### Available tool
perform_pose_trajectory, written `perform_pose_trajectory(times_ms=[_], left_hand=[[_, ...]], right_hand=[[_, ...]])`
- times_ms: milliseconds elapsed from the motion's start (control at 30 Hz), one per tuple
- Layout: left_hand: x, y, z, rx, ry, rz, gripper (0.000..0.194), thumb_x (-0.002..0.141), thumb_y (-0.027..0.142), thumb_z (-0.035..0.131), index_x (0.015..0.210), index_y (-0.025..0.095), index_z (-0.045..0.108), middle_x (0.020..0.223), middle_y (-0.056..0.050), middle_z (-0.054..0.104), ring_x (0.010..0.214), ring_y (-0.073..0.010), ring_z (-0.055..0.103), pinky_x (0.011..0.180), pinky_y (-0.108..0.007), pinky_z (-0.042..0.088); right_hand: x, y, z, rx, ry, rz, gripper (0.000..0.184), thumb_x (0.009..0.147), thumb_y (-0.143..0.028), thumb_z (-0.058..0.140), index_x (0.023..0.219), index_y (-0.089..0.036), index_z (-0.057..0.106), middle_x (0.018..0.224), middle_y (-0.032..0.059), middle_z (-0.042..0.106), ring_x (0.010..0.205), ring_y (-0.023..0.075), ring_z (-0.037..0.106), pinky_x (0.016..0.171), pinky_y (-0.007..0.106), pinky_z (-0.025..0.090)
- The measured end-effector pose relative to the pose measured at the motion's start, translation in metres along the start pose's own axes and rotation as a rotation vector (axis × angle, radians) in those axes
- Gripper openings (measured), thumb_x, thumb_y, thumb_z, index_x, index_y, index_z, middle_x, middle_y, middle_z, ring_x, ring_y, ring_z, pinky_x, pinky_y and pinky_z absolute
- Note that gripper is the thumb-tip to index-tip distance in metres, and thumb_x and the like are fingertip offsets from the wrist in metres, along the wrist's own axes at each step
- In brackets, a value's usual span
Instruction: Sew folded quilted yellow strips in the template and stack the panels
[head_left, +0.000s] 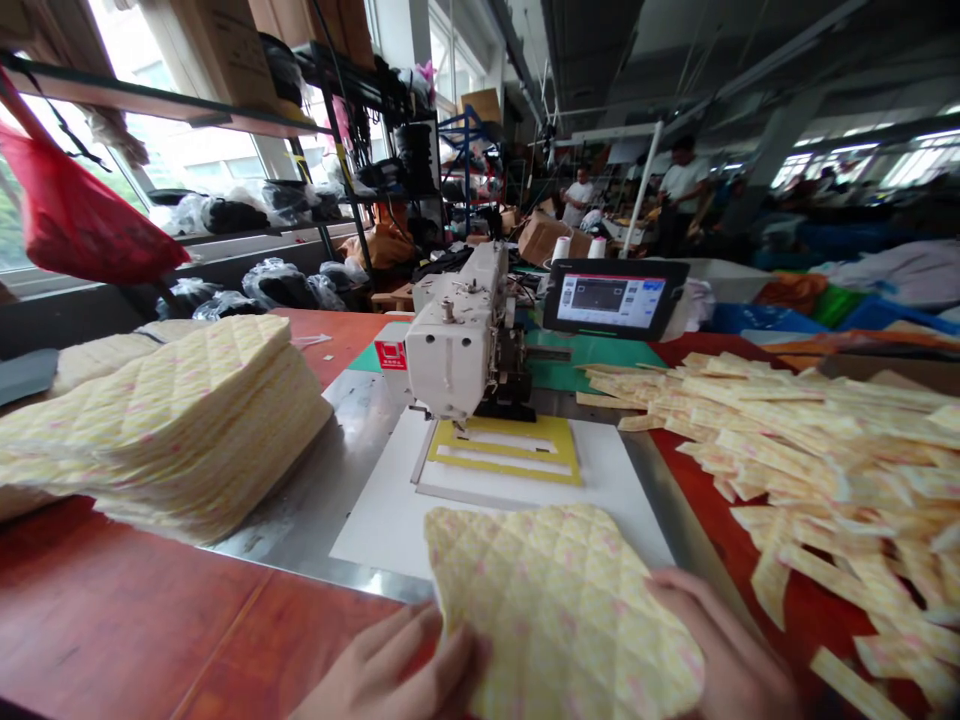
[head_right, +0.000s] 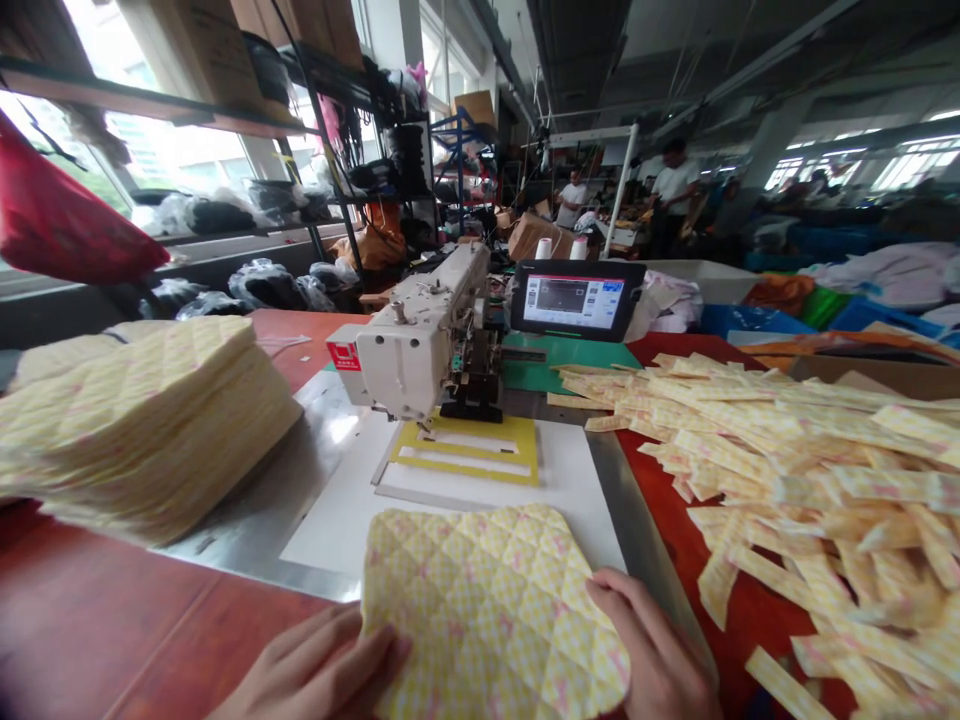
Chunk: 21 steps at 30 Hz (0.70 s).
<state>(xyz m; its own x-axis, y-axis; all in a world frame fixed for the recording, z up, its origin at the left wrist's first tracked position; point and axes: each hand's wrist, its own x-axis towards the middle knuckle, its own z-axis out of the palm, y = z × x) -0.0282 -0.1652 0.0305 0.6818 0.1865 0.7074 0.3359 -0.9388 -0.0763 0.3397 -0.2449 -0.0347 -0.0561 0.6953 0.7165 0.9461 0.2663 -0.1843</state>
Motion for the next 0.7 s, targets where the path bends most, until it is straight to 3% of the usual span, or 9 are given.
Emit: perform_pose_trajectory(times_ms=[67, 133, 200, 367, 533, 700], left_hand=[[-0.001, 0.0, -0.002, -0.039, -0.026, -0.008, 0.039, 0.109, 0.021, 0.036, 0.14, 0.011, 0.056, 0.098, -0.01, 0.074, 0.091, -0.0181, 0.07, 0.074, -0.024, 0.063], [-0.003, -0.007, 0.0, -0.05, -0.156, 0.004, 0.041, 0.109, 0.017, 0.03, 0.138, 0.01, 0.057, 0.109, -0.012, 0.074, 0.101, -0.0192, 0.07, 0.084, -0.025, 0.062], [-0.006, -0.015, 0.005, -0.064, -0.209, -0.034, 0.042, 0.11, 0.017, 0.027, 0.134, 0.01, 0.06, 0.114, -0.013, 0.073, 0.106, -0.0201, 0.069, 0.09, -0.026, 0.061], [-0.017, -0.012, 0.02, -0.073, -0.145, -0.125, 0.034, 0.109, 0.016, 0.035, 0.127, 0.011, 0.063, 0.109, -0.013, 0.072, 0.104, -0.0185, 0.069, 0.093, -0.024, 0.059], [-0.029, 0.0, 0.017, -0.086, -0.079, -0.173, 0.028, 0.105, 0.016, 0.047, 0.127, 0.013, 0.064, 0.109, -0.012, 0.071, 0.103, -0.0166, 0.07, 0.094, -0.019, 0.057], [-0.031, -0.033, 0.027, -0.153, -0.195, -0.403, 0.031, 0.103, 0.014, 0.046, 0.127, 0.02, 0.064, 0.118, -0.012, 0.069, 0.106, -0.0183, 0.072, 0.092, -0.023, 0.06]], right_hand=[[0.0, 0.006, 0.0, -0.033, -0.014, 0.026, 0.039, 0.097, -0.006, 0.036, 0.11, -0.023, 0.067, 0.115, 0.0035, 0.071, 0.101, 0.0154, 0.072, 0.095, 0.021, 0.052], [0.001, 0.012, 0.003, -0.089, -0.041, 0.01, 0.037, 0.096, -0.007, 0.036, 0.109, -0.023, 0.067, 0.115, 0.0039, 0.071, 0.102, 0.0159, 0.072, 0.091, 0.022, 0.053], [0.003, 0.015, 0.008, -0.144, -0.067, -0.026, 0.036, 0.096, -0.006, 0.036, 0.109, -0.022, 0.065, 0.115, 0.004, 0.071, 0.1, 0.016, 0.072, 0.09, 0.023, 0.053], [0.014, 0.016, 0.016, -0.158, -0.094, -0.055, 0.035, 0.098, -0.004, 0.036, 0.113, -0.022, 0.062, 0.117, 0.006, 0.07, 0.102, 0.0172, 0.071, 0.097, 0.027, 0.051], [0.028, 0.015, 0.012, -0.113, -0.114, -0.152, 0.033, 0.097, -0.004, 0.038, 0.111, -0.021, 0.063, 0.113, 0.0064, 0.07, 0.102, 0.0175, 0.07, 0.093, 0.026, 0.052], [0.047, 0.009, 0.023, -0.117, -0.121, -0.142, 0.032, 0.097, -0.005, 0.037, 0.106, -0.022, 0.063, 0.109, 0.0073, 0.068, 0.1, 0.0203, 0.07, 0.09, 0.032, 0.053]])
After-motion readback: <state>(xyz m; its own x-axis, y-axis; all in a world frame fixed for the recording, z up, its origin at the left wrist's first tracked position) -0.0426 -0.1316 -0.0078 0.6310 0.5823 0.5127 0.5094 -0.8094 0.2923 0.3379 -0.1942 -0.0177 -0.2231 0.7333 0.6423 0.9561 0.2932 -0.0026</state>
